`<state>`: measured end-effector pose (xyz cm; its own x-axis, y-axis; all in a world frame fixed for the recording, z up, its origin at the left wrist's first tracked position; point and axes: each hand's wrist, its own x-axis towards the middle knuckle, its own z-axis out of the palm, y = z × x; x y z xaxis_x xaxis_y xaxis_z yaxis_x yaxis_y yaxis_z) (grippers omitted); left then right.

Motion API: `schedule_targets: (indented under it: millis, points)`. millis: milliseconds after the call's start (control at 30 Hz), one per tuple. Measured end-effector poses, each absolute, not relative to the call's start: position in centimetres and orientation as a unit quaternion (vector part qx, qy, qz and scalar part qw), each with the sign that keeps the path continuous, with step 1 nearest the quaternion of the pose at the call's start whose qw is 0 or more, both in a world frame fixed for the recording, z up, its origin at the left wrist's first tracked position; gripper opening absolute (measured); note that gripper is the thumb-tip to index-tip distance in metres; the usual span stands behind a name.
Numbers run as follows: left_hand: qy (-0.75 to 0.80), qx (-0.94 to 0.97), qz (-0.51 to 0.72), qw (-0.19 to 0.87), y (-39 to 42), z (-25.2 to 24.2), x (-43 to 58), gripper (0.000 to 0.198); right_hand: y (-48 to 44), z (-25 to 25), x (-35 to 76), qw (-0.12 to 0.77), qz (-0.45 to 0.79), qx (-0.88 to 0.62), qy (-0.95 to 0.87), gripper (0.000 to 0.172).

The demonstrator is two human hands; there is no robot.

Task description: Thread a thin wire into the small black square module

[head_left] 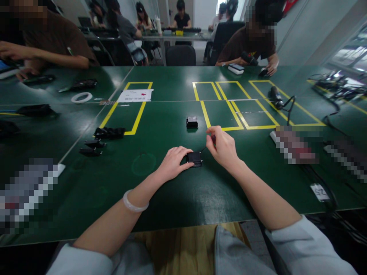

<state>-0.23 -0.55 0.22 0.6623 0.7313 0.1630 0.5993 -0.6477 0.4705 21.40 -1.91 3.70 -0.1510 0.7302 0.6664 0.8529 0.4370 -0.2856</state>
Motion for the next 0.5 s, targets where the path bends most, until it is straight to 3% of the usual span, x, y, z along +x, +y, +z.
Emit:
schedule_targets:
  millis: [500]
  points:
    - [0.370,0.894,0.173,0.185,-0.57,0.31,-0.15,0.035,-1.97,3.88,21.43,0.377,-0.075,-0.523,-0.761,0.019]
